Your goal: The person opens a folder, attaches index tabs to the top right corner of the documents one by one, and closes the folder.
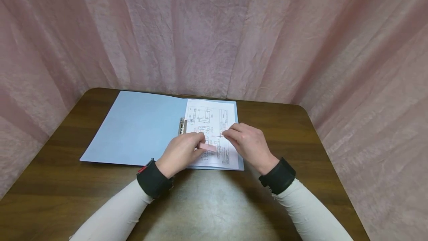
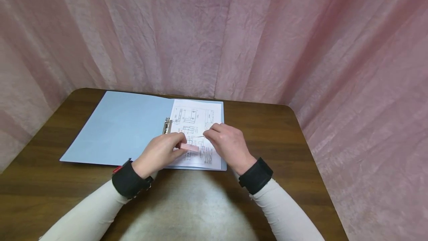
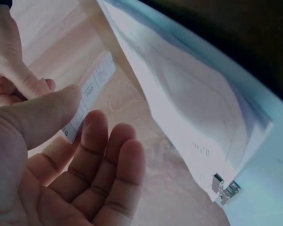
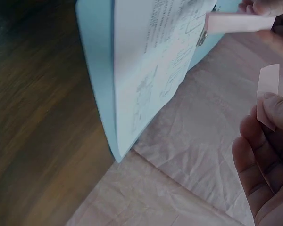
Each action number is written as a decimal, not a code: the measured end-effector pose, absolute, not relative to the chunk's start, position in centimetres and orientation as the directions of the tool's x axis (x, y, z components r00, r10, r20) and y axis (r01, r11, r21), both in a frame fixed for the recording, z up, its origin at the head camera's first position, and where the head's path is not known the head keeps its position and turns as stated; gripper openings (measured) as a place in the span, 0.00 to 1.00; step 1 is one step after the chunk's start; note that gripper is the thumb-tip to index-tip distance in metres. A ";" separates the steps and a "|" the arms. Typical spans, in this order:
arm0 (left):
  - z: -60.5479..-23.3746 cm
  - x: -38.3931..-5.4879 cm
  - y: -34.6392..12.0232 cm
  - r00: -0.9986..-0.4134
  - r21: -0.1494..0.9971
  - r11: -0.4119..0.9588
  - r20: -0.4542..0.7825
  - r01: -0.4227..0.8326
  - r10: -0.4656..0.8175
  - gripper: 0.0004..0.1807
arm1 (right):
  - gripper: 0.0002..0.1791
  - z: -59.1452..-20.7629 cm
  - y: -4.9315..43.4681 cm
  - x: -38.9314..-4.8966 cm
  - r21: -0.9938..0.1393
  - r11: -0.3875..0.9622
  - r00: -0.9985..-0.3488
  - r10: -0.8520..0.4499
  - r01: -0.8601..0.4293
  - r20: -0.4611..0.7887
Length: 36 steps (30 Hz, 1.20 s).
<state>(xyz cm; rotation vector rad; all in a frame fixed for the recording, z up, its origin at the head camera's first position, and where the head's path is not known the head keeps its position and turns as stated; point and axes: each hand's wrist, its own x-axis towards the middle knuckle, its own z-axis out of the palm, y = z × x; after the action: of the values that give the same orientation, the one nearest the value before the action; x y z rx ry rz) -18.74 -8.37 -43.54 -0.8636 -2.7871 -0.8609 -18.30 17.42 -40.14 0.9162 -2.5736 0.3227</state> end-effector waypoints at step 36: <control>-44.6 -14.0 -9.2 -0.679 0.292 0.618 0.201 0.729 0.706 0.12 | 0.14 -41.5 18.7 -17.8 -0.117 0.790 -0.752 -0.511 -0.602 0.417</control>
<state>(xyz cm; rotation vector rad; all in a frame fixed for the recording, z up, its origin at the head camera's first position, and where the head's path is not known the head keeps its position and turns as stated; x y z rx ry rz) -14.02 -9.16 -44.62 -1.2282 -2.7662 -0.5456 -17.76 18.70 -41.46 0.8453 -2.6150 0.3463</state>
